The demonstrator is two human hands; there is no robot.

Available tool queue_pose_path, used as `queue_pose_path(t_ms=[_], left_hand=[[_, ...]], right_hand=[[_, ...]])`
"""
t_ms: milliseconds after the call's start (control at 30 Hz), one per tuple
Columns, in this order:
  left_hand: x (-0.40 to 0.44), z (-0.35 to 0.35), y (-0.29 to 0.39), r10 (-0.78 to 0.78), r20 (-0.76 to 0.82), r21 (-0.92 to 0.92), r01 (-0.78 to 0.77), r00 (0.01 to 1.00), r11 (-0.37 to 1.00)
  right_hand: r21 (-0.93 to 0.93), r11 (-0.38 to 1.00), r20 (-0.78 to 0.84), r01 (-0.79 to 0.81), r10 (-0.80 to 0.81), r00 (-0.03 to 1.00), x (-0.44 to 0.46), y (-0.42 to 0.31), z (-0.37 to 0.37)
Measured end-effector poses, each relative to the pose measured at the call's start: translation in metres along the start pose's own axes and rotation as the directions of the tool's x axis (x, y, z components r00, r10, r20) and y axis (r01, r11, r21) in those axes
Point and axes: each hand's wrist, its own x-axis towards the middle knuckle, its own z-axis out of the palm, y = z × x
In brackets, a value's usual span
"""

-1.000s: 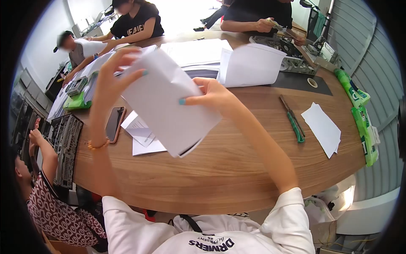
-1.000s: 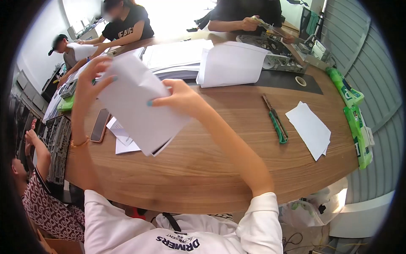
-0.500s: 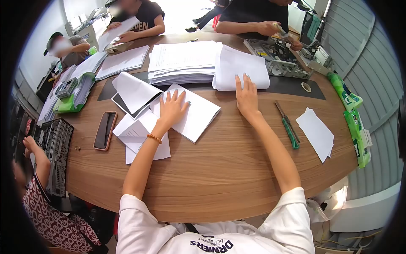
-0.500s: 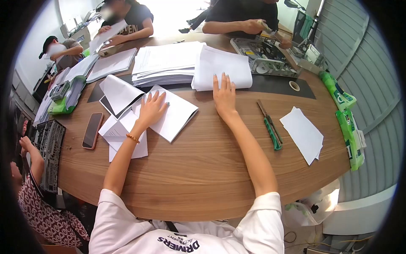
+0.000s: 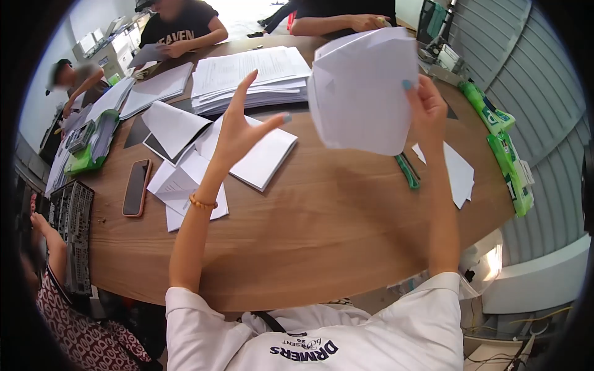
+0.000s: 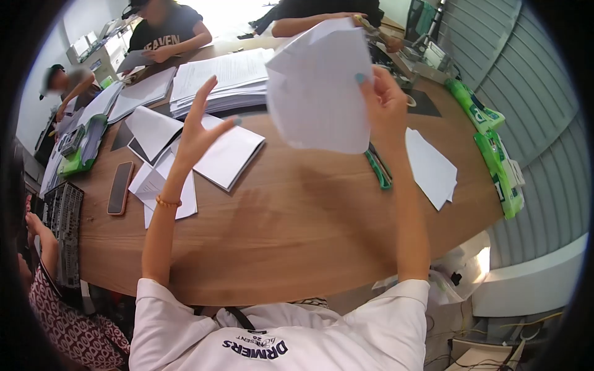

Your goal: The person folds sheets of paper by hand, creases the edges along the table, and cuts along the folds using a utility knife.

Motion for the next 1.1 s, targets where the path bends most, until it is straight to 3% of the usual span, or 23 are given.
queue_pose_path(t_ms=[67,133,167,300,400,467,533,700,800,867,1033,1100], left_hand=[[0.007,0.013,0.013,-0.208,0.148,-0.325,0.246,0.967,0.913],[0.000,0.029,0.030,-0.192,0.253,-0.474,0.294,0.948,0.830],[-0.005,0.035,0.041,-0.102,0.245,-0.423,0.201,0.964,0.883],[-0.016,0.046,0.049,-0.157,0.241,-0.526,0.265,0.958,0.808],[-0.031,0.035,0.042,-0.483,0.257,-0.669,0.515,0.837,0.536],[-0.045,0.029,0.033,-0.565,0.245,-0.666,0.560,0.788,0.493],[-0.057,0.020,0.026,-0.619,0.218,-0.576,0.612,0.754,0.542],[-0.069,0.005,0.016,-0.676,0.137,-0.478,0.646,0.724,0.596],[-0.069,-0.001,0.017,-0.620,0.141,-0.450,0.608,0.772,0.654],[-0.076,-0.001,0.019,-0.645,0.370,-0.315,0.743,0.669,0.590],[-0.088,-0.008,0.016,-0.658,0.423,-0.331,0.782,0.623,0.528],[-0.091,-0.008,0.014,-0.660,0.506,-0.181,0.816,0.556,0.549]], right_hand=[[0.081,0.994,-0.026,-0.072,0.074,0.997,-0.014,-0.015,-0.010],[0.167,0.977,-0.045,-0.129,0.139,0.989,-0.029,-0.019,-0.016],[0.224,0.948,0.023,-0.224,0.225,0.974,-0.039,-0.016,-0.016],[0.222,0.871,0.157,-0.437,0.410,0.898,-0.068,-0.007,-0.003],[0.208,0.806,0.240,-0.555,0.508,0.827,-0.082,0.008,-0.003],[0.217,0.767,0.293,-0.604,0.539,0.790,-0.095,0.021,0.001],[0.221,0.724,0.345,-0.653,0.568,0.747,-0.104,0.029,0.004],[0.063,0.738,0.369,-0.672,0.609,0.702,-0.104,0.021,0.010],[0.044,0.738,0.353,-0.673,0.619,0.702,-0.104,0.020,0.013],[0.060,0.739,0.344,-0.671,0.616,0.709,-0.102,0.023,0.018],[0.049,0.744,0.348,-0.666,0.613,0.710,-0.103,0.023,0.017],[0.053,0.748,0.345,-0.662,0.609,0.715,-0.105,0.022,0.019]])
